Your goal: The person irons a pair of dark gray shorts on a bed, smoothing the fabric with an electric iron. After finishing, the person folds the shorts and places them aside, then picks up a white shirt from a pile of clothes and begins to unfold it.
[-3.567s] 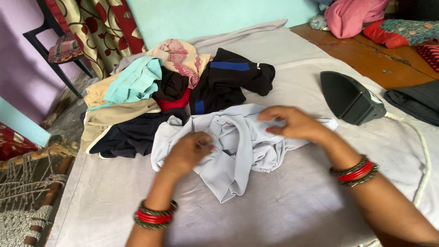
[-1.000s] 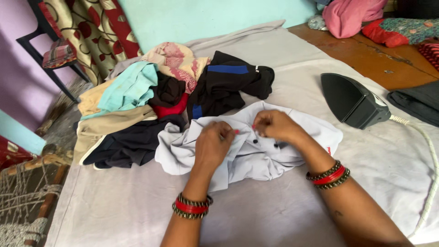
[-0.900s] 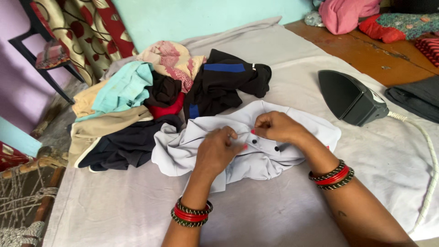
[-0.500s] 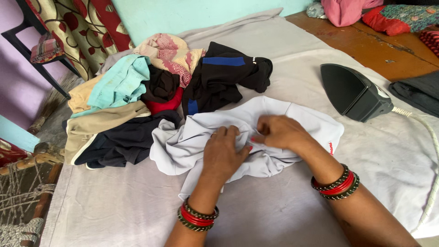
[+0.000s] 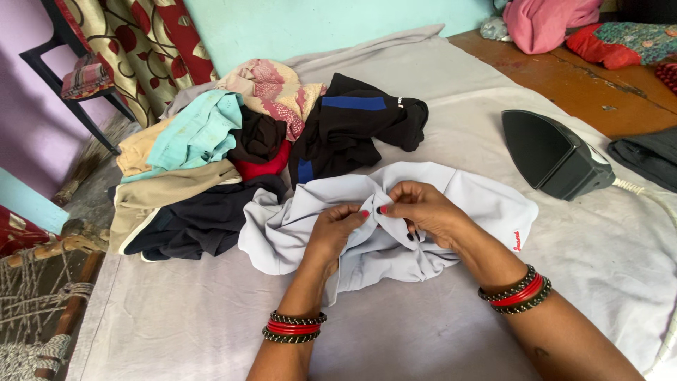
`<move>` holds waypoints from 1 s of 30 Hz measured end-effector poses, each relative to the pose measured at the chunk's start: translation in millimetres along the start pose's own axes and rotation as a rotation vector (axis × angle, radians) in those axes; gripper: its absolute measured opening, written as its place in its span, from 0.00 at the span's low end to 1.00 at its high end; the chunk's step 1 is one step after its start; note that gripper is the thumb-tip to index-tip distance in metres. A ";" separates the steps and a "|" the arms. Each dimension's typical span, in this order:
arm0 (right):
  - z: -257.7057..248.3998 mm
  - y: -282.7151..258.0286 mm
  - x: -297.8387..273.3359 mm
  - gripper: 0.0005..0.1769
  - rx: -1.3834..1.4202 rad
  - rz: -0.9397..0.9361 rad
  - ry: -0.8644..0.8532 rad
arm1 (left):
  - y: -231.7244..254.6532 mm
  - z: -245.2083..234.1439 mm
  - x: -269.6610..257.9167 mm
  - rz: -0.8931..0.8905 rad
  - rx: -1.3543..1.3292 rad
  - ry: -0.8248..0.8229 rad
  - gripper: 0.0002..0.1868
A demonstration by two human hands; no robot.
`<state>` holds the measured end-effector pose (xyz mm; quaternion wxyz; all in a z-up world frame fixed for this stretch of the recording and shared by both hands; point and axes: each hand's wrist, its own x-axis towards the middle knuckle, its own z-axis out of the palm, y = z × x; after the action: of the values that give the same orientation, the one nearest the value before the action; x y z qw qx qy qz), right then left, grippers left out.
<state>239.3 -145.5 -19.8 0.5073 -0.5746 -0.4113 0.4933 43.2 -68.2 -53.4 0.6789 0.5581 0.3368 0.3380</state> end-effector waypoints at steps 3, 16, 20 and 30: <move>7.9 -0.7 -7.0 0.09 -0.114 -0.197 0.093 | 3.0 3.9 -3.0 0.013 -0.027 0.039 0.09; 11.9 4.4 -2.2 0.11 0.062 -0.138 0.127 | 25.0 26.8 -25.1 0.183 0.325 0.192 0.09; 9.9 7.8 1.2 0.12 0.111 -0.122 0.114 | 19.6 25.7 -21.2 0.118 0.231 0.191 0.08; 9.5 6.5 0.2 0.12 0.087 -0.118 0.113 | 7.4 13.8 -11.5 0.075 -0.059 0.078 0.11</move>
<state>229.8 -144.6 -26.3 0.5822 -0.5536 -0.3935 0.4469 47.8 -84.0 -43.1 0.6684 0.5362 0.3318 0.3944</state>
